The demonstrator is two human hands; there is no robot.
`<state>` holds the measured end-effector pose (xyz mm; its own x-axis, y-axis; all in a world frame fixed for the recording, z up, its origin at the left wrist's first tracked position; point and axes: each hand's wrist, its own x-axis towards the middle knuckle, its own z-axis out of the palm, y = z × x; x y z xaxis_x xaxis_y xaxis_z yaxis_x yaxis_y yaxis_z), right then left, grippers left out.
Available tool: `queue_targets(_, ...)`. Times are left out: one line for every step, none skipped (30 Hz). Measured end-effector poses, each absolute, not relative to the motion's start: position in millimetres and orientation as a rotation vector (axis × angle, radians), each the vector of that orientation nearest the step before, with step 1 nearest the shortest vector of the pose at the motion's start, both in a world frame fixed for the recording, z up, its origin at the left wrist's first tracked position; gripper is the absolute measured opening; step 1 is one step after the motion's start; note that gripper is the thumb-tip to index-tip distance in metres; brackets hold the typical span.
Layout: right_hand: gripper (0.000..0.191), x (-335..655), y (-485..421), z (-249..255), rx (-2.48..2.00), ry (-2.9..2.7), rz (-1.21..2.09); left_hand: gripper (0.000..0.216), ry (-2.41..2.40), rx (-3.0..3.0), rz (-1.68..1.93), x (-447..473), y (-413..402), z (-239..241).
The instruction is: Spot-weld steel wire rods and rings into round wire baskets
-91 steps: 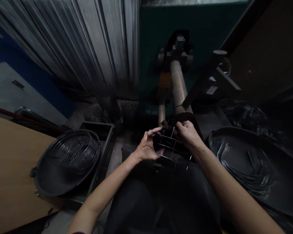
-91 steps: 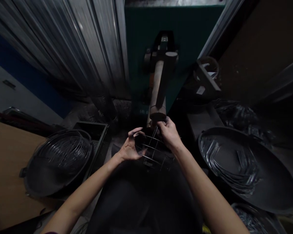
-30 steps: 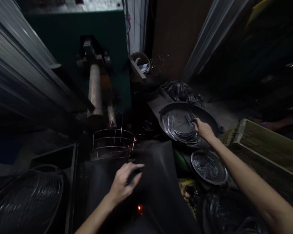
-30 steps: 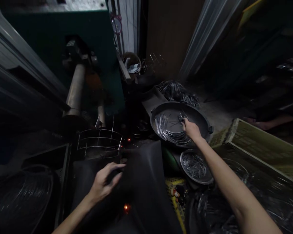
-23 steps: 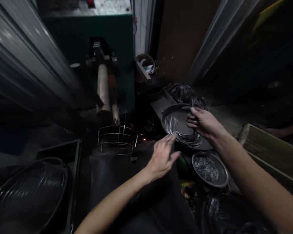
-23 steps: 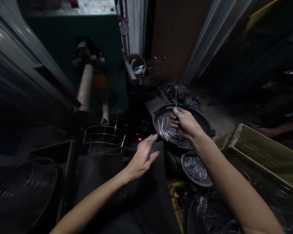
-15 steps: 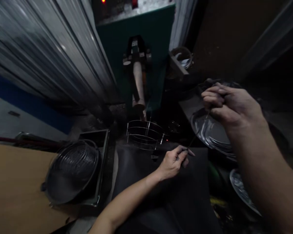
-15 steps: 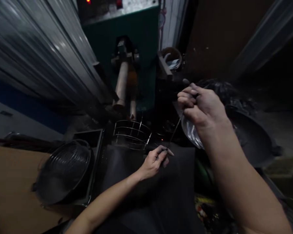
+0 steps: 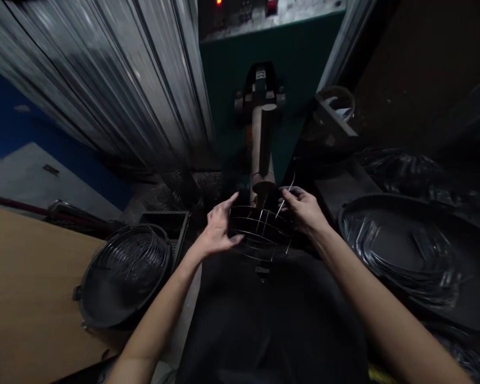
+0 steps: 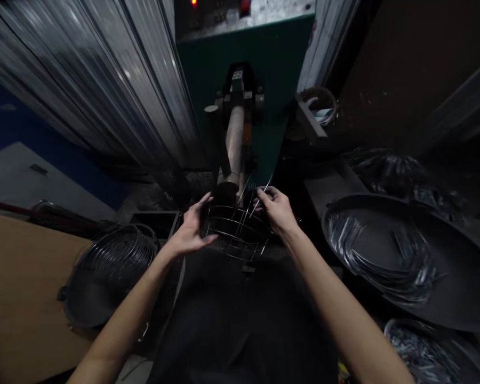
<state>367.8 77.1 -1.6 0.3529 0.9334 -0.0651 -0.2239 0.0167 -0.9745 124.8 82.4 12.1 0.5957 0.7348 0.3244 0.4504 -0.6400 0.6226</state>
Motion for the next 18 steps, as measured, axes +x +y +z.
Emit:
queue_targets(0.048,366,84,-4,-1.189,-0.729,1.066,0.095,0.908,2.360,0.799,129,93,2)
queue_targets(0.049,364,89,-7,-1.177,-0.708,1.078,0.093,0.874,2.339,0.841,136,102,-8)
queue_targets(0.049,362,91,-9,-1.175,-0.702,1.091,0.090,0.841,2.288,0.917,143,107,-19)
queue_targets(0.050,360,92,-11,-1.180,-0.707,1.105,0.086,0.810,2.220,1.009,150,111,-28)
queue_targets(0.049,358,93,-12,-1.184,-0.718,1.118,0.084,0.777,2.152,1.097,155,112,-36)
queue_targets(0.049,356,93,-13,-1.183,-0.734,1.128,0.082,0.744,2.095,1.168,158,112,-42)
queue_targets(0.049,354,93,-13,-1.173,-0.753,1.131,0.081,0.715,2.056,1.216,158,110,-46)
queue_targets(0.048,352,93,-12,-1.161,-0.770,1.127,0.080,0.699,2.031,1.248,157,109,-49)
queue_targets(0.048,350,94,-11,-1.149,-0.787,1.119,0.079,0.693,2.015,1.272,155,108,-51)
queue_targets(0.048,348,95,-10,-1.138,-0.799,1.109,0.079,0.694,2.006,1.289,153,107,-51)
queue_targets(0.047,346,97,-9,-1.133,-0.806,1.102,0.080,0.702,2.002,1.301,150,107,-51)
queue_targets(0.047,344,99,-8,-1.137,-0.810,1.098,0.080,0.713,2.002,1.307,148,108,-51)
queue_targets(0.046,341,100,-7,-1.145,-0.812,1.097,0.080,0.721,2.002,1.308,146,109,-51)
queue_targets(0.046,339,101,-7,-1.156,-0.814,1.095,0.081,0.727,1.999,1.307,144,111,-51)
queue_targets(0.045,337,102,-6,-1.169,-0.818,1.092,0.081,0.726,1.993,1.306,143,113,-52)
queue_targets(0.044,336,103,-6,-1.186,-0.822,1.086,0.082,0.722,1.986,1.303,142,115,-53)
queue_targets(0.043,334,104,-5,-1.204,-0.828,1.077,0.082,0.717,1.979,1.303,142,116,-54)
queue_targets(0.042,333,104,-5,-1.221,-0.834,1.064,0.083,0.714,1.972,1.303,142,118,-55)
